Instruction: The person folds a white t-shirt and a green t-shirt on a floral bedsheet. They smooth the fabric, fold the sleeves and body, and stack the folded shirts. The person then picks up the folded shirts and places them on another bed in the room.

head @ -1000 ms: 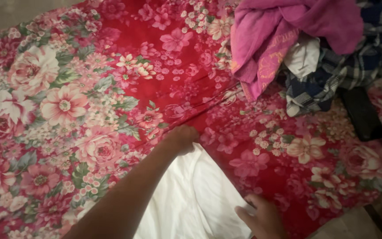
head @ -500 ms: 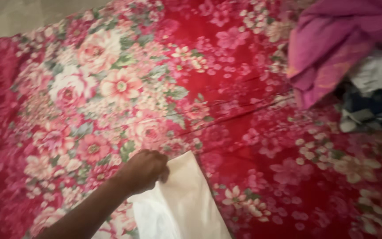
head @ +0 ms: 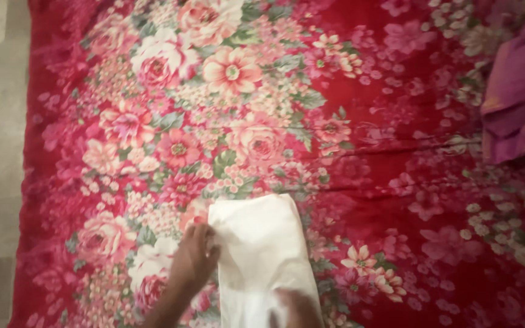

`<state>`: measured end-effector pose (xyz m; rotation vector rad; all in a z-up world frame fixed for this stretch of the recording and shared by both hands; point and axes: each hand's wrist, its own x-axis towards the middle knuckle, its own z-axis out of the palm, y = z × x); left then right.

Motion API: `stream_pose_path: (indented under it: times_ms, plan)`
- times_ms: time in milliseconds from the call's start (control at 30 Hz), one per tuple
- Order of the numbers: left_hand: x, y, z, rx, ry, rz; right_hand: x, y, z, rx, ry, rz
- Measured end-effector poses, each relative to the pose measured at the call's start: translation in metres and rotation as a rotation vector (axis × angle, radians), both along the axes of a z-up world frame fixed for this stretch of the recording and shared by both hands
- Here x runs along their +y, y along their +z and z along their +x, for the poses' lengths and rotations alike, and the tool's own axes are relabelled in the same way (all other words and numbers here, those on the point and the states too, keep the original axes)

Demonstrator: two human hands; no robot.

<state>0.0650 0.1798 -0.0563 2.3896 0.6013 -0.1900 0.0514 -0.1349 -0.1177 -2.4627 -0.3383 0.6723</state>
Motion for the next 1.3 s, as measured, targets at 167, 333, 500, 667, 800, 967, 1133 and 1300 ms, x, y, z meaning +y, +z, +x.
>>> stream_pose_path:
  times_ms: [167, 333, 500, 667, 800, 967, 1133, 1300]
  plan:
    - [-0.078, 0.001, -0.073, 0.098, 0.345, -0.170, -0.024, 0.001, 0.009, 0.102, -0.123, 0.025]
    - [-0.126, 0.007, -0.111, 0.315, 0.526, -0.189, -0.031, 0.018, 0.010, 0.506, -0.270, -0.052]
    - [-0.115, 0.009, -0.125, 0.394, 0.499, -0.311, -0.035, 0.033, 0.005, 0.521, -0.276, 0.145]
    - [-0.110, 0.007, -0.146, 0.380, 0.498, -0.554, -0.044, 0.041, 0.001, 0.718, -0.410, 0.417]
    - [-0.114, 0.020, -0.162, 0.285, 0.569, -0.761, -0.053, 0.057, -0.003, 0.632, -0.432, 0.214]
    - [-0.114, 0.066, -0.152, 0.216, 0.725, -0.857, -0.057, 0.077, 0.003, 0.562, -0.424, 0.307]
    - [-0.085, 0.100, -0.102, 0.113, 0.871, -0.990, -0.036, 0.101, 0.053, 0.830, -0.586, 0.502]
    - [-0.039, 0.067, -0.026, -0.187, 0.780, -1.320, 0.001, 0.115, 0.133, 1.034, -0.585, 0.797]
